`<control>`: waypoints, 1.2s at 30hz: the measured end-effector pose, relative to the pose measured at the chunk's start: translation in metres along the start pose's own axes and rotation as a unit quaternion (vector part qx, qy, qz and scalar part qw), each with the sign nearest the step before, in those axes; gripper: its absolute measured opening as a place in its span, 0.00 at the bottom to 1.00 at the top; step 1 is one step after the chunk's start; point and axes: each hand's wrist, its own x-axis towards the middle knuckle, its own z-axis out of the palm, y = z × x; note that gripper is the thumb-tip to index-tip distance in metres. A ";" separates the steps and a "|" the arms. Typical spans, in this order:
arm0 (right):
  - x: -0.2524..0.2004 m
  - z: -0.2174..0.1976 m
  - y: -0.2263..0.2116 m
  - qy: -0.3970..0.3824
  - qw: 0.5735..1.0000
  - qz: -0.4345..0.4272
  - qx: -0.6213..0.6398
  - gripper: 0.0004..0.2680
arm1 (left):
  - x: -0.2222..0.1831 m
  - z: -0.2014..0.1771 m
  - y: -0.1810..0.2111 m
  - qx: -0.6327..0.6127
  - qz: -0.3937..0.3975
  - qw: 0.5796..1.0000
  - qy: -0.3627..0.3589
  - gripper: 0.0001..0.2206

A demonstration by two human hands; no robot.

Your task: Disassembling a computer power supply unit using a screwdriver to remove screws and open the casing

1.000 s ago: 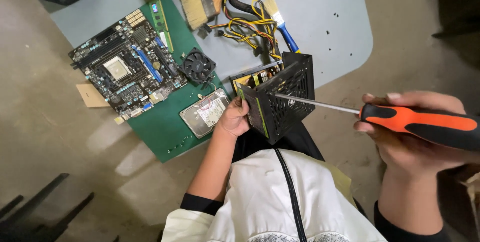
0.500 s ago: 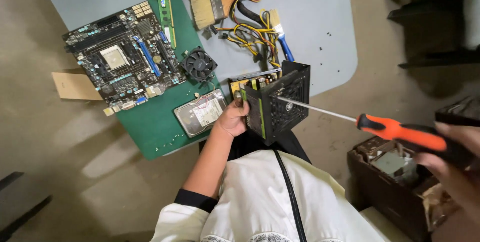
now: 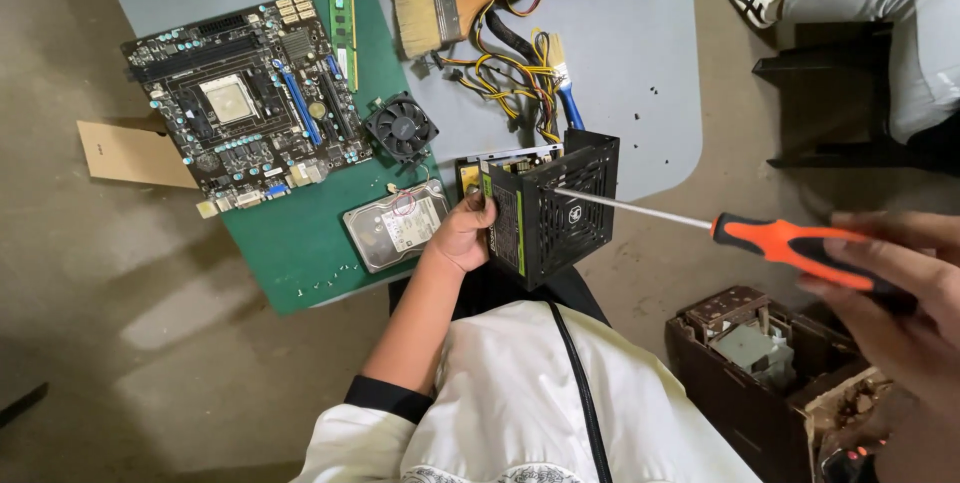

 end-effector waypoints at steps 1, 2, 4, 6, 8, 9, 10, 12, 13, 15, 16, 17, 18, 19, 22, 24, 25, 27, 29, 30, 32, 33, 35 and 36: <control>0.006 0.002 -0.002 -0.001 1.000 0.000 0.000 0.19 | 0.000 0.000 0.000 0.000 0.000 1.000 0.001 0.13; 0.011 0.004 -0.004 0.005 1.000 -0.029 -0.009 0.16 | 0.000 0.000 0.001 -0.004 0.002 1.000 0.011 0.12; 0.017 0.006 -0.009 0.009 0.998 -0.059 -0.017 0.13 | -0.002 0.005 0.003 -0.008 0.003 1.000 0.024 0.10; 0.017 0.009 -0.015 0.006 0.998 -0.040 -0.050 0.15 | -0.003 0.014 0.009 0.013 0.020 1.000 -0.015 0.17; 0.015 0.009 -0.020 0.007 0.998 -0.029 -0.050 0.15 | -0.003 0.017 0.009 -0.005 0.015 0.999 -0.028 0.17; 0.014 0.009 -0.023 0.008 0.998 -0.016 -0.052 0.15 | -0.003 0.019 0.009 -0.023 0.008 0.999 -0.043 0.16; 0.019 0.005 -0.027 0.008 0.999 -0.015 -0.052 0.15 | -0.003 0.017 0.008 -0.023 0.007 0.999 -0.042 0.16; 0.028 -0.003 -0.036 -0.032 0.996 -0.046 -0.074 0.15 | -0.001 0.013 0.006 -0.015 0.001 0.999 -0.033 0.17; 0.031 -0.005 -0.035 -0.031 0.996 -0.046 -0.074 0.15 | -0.001 0.013 0.005 -0.015 0.001 0.999 -0.034 0.17; 0.039 -0.008 -0.032 -0.040 0.992 -0.092 -0.081 0.15 | -0.001 0.014 0.004 -0.022 0.010 0.999 -0.020 0.16; 0.040 -0.009 -0.026 -0.041 0.992 -0.092 -0.082 0.15 | 0.000 0.017 0.005 -0.023 0.011 0.999 -0.021 0.16; 0.042 -0.010 -0.020 -0.053 0.993 -0.084 -0.063 0.15 | -0.001 0.020 0.006 -0.013 0.000 1.000 -0.020 0.16; 0.043 -0.011 -0.014 -0.065 0.994 -0.076 -0.044 0.16 | -0.001 0.023 0.007 -0.002 -0.011 1.000 -0.020 0.16; 0.046 -0.011 -0.015 -0.066 0.994 -0.078 -0.044 0.16 | -0.002 0.024 0.008 -0.003 -0.009 1.000 -0.019 0.16; 0.047 -0.010 -0.017 -0.076 0.993 -0.083 -0.038 0.19 | -0.003 0.030 0.010 -0.022 -0.002 0.999 -0.036 0.15; 0.042 -0.008 -0.018 -0.078 0.994 -0.002 -0.075 0.21 | 0.000 0.031 0.012 -0.026 0.013 0.998 -0.056 0.15; 0.040 -0.008 -0.015 -0.079 0.994 -0.004 -0.075 0.21 | 0.001 0.027 0.011 -0.027 0.016 0.998 -0.056 0.15; 0.035 -0.010 -0.009 -0.085 0.991 0.064 -0.085 0.20 | 0.004 0.021 0.006 0.012 0.018 1.000 -0.002 0.13; 0.040 -0.007 -0.015 -0.089 0.990 0.090 -0.068 0.18 | 0.003 0.028 0.012 0.025 0.023 0.999 -0.002 0.15; 0.043 -0.006 -0.018 -0.093 0.988 0.118 -0.049 0.17 | 0.002 0.032 0.015 0.039 0.026 0.999 -0.002 0.16; 0.053 -0.005 -0.033 -0.095 0.989 0.108 -0.035 0.15 | 0.003 0.032 0.014 0.033 0.021 0.999 0.012 0.19; 0.059 -0.005 -0.040 -0.096 0.990 0.099 -0.019 0.14 | 0.003 0.033 0.014 0.028 0.016 0.999 0.026 0.23; 0.061 -0.004 -0.034 -0.088 0.995 0.022 -0.038 0.19 | 0.005 0.027 0.010 0.001 0.017 1.000 0.015 0.20; 0.063 -0.003 -0.031 -0.079 0.994 -0.052 -0.055 0.24 | 0.006 0.024 0.008 -0.023 0.015 1.000 0.006 0.17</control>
